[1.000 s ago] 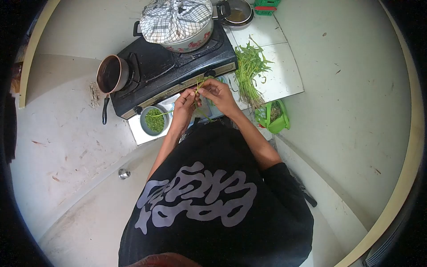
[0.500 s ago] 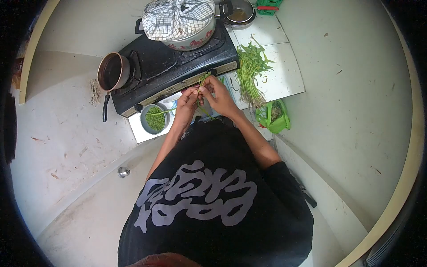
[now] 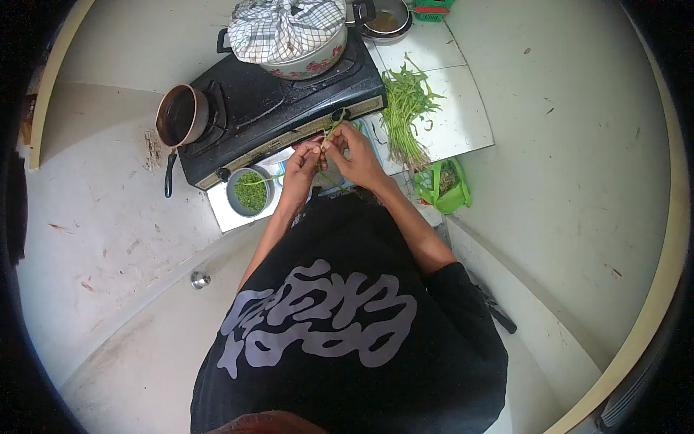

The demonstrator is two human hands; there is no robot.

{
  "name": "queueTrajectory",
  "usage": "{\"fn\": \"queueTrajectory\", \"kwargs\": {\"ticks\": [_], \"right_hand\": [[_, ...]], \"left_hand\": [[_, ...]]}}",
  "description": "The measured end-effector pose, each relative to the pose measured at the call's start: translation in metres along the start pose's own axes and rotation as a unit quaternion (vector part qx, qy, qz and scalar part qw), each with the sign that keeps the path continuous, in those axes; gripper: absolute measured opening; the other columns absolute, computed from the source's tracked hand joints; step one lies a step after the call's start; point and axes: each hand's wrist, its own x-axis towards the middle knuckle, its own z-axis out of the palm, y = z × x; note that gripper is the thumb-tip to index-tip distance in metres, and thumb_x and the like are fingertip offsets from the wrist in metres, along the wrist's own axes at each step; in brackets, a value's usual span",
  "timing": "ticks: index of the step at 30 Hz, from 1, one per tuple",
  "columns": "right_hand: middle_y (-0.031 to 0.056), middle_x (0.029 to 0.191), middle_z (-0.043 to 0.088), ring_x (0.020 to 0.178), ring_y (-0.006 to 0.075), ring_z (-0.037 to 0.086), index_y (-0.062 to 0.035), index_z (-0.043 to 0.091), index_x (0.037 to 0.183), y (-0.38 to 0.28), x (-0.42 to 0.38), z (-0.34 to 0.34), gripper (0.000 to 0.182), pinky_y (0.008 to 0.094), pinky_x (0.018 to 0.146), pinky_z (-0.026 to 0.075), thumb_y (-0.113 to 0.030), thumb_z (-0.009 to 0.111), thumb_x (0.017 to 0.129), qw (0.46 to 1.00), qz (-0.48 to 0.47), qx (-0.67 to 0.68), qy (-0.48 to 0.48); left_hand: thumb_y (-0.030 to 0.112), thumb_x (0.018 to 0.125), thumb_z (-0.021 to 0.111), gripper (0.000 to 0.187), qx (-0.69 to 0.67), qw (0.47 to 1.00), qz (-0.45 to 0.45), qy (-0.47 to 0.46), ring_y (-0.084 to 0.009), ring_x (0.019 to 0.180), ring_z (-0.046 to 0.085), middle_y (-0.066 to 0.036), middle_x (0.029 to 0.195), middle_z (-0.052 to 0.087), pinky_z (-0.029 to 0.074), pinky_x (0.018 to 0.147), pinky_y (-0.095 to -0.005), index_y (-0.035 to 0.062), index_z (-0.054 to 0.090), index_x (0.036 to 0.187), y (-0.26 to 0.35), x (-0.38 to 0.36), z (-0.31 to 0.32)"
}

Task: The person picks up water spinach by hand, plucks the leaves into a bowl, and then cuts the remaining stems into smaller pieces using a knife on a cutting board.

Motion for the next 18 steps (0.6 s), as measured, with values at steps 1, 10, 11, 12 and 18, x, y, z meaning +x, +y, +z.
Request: {"fn": "queueTrajectory", "kwargs": {"ticks": [1, 10, 11, 12, 18], "right_hand": [[0.0091, 0.086, 0.059, 0.076, 0.0178, 0.061, -0.0011, 0.056, 0.101, 0.0020, -0.0005, 0.0001, 0.013, 0.0320, 0.069, 0.049, -0.009, 0.065, 0.098, 1.000, 0.000, 0.000, 0.000], [0.0064, 0.088, 0.063, 0.080, 0.0115, 0.061, 0.0003, 0.057, 0.103, 0.0057, -0.0021, 0.0055, 0.016, 0.0284, 0.071, 0.049, -0.010, 0.067, 0.098, 0.994, 0.038, 0.103, 0.011], [0.0063, 0.088, 0.063, 0.080, 0.0109, 0.061, 0.0002, 0.057, 0.103, 0.0060, -0.0016, 0.0050, 0.015, 0.0279, 0.072, 0.049, -0.010, 0.067, 0.099, 0.993, 0.044, 0.113, -0.001], [0.0062, 0.088, 0.064, 0.081, 0.0102, 0.061, 0.0000, 0.057, 0.103, 0.0060, -0.0014, 0.0051, 0.015, 0.0274, 0.072, 0.049, -0.010, 0.067, 0.099, 0.991, 0.051, 0.124, -0.013], [0.0093, 0.089, 0.065, 0.083, 0.0145, 0.063, 0.0005, 0.057, 0.102, 0.0069, 0.0021, 0.0075, 0.015, 0.0312, 0.076, 0.050, -0.013, 0.064, 0.101, 0.994, 0.051, 0.094, -0.034]], "left_hand": [[0.019, 0.108, 0.053, 0.017, 0.000, 1.000, 0.000, -0.001, -0.0115, 0.084, 0.055, -0.001, 0.092, 0.057, 0.044, 0.079, -0.0256, 0.0044, 0.061, 0.110, 0.0026, -0.0006, 0.0008], [0.016, 0.109, 0.051, 0.017, 0.027, 0.999, 0.023, -0.007, -0.0101, 0.083, 0.055, 0.000, 0.087, 0.056, 0.046, 0.079, -0.0255, 0.0033, 0.062, 0.106, 0.0018, -0.0011, 0.0000], [0.016, 0.109, 0.051, 0.017, 0.006, 1.000, 0.014, -0.005, -0.0101, 0.083, 0.055, 0.001, 0.087, 0.056, 0.046, 0.080, -0.0255, 0.0034, 0.062, 0.105, 0.0002, -0.0007, -0.0006], [0.016, 0.109, 0.051, 0.017, -0.014, 1.000, 0.004, -0.003, -0.0100, 0.083, 0.055, 0.001, 0.087, 0.056, 0.046, 0.080, -0.0255, 0.0035, 0.062, 0.105, -0.0009, -0.0012, -0.0016], [0.016, 0.109, 0.050, 0.017, -0.037, 0.999, -0.001, -0.009, -0.0100, 0.084, 0.055, 0.001, 0.089, 0.056, 0.046, 0.080, -0.0257, 0.0034, 0.062, 0.105, 0.0002, -0.0006, -0.0080]]}}
